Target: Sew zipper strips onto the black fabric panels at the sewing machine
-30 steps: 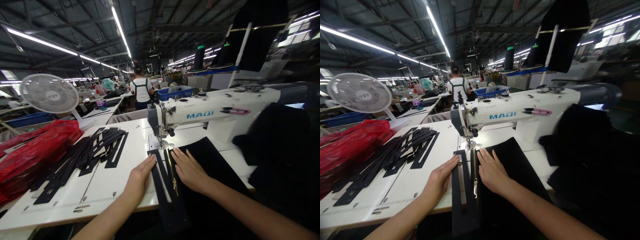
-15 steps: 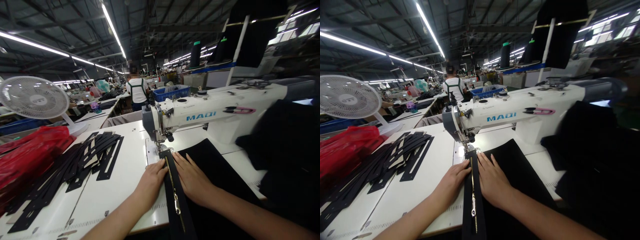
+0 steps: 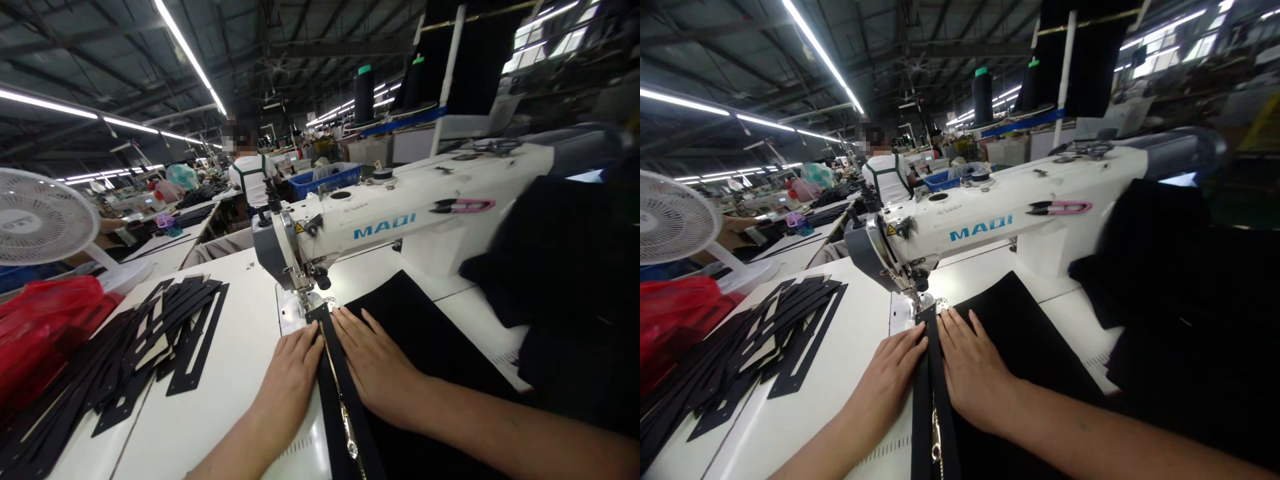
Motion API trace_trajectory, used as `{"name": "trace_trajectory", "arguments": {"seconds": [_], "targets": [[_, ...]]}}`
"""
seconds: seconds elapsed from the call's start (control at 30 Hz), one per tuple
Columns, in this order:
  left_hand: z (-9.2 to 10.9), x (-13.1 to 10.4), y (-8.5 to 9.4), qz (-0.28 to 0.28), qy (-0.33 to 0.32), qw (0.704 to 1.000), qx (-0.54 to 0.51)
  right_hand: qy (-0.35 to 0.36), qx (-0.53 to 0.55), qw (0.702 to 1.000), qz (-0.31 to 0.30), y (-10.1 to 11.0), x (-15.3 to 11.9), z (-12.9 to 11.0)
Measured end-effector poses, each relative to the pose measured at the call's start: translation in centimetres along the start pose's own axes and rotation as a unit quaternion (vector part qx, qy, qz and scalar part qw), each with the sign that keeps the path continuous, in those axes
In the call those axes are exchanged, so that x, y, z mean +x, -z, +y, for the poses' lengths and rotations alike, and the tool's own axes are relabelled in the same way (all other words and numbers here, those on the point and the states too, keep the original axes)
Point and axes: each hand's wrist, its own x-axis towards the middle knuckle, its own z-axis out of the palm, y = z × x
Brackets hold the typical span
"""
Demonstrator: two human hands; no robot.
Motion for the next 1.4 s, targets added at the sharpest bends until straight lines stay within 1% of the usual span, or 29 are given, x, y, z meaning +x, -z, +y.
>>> {"name": "trace_trajectory", "arguments": {"seconds": [0.07, 0.17, 0.23, 0.33, 0.43, 0.5, 0.63, 0.8, 0.93, 1.03, 1.1, 1.17, 1.23, 1.4], "targets": [[-0.2, 0.0, -0.1, -0.008, -0.011, 1.0, 0.006, -0.007, 0.011, 1.0, 0.005, 0.1, 0.1, 0.0], [-0.6, 0.1, -0.3, -0.012, -0.02, 1.0, 0.017, -0.001, 0.029, 1.0, -0.004, 0.3, 0.3, 0.1], [-0.9, 0.2, -0.5, -0.002, -0.019, 1.0, 0.023, 0.003, 0.045, 0.999, -0.012, 0.4, 0.4, 0.2], [-1.3, 0.1, -1.0, 0.029, -0.027, 0.999, 0.027, -0.001, 0.068, 0.997, -0.019, 0.6, 0.5, 0.4], [-1.7, -0.1, -1.4, 0.05, -0.056, 0.996, 0.043, -0.003, 0.081, 0.997, -0.018, 0.8, 0.5, 0.4], [-2.0, -0.3, -1.5, 0.048, -0.071, 0.994, 0.061, -0.005, 0.087, 0.996, -0.014, 0.9, 0.5, 0.5], [-2.4, -0.1, -1.4, 0.034, -0.082, 0.992, 0.09, -0.009, 0.102, 0.994, -0.023, 1.4, 0.6, 0.5], [-1.9, 0.8, -0.7, 0.049, -0.098, 0.989, 0.098, -0.009, 0.097, 0.995, -0.025, 1.9, 0.5, 0.6], [-1.4, 0.7, -0.6, 0.049, -0.071, 0.993, 0.076, 0.024, 0.072, 0.995, -0.058, 2.0, 0.3, 0.5], [-1.1, 0.6, -0.8, 0.064, -0.044, 0.996, 0.048, 0.015, 0.059, 0.995, -0.081, 1.8, 0.7, 0.5], [-1.1, 0.9, -0.8, 0.06, -0.013, 0.998, 0.033, 0.013, 0.041, 0.995, -0.09, 1.5, 1.4, 0.6], [-1.3, 1.5, -0.7, 0.045, 0.024, 0.998, 0.022, 0.021, 0.011, 0.996, -0.089, 1.0, 2.4, 0.8], [-1.7, 2.0, -0.7, 0.033, 0.046, 0.998, 0.013, 0.032, -0.015, 0.996, -0.083, 0.5, 3.2, 1.2], [-2.4, 2.3, -1.3, 0.029, 0.047, 0.998, 0.008, 0.054, -0.046, 0.995, -0.066, -0.5, 4.0, 1.9]]}}
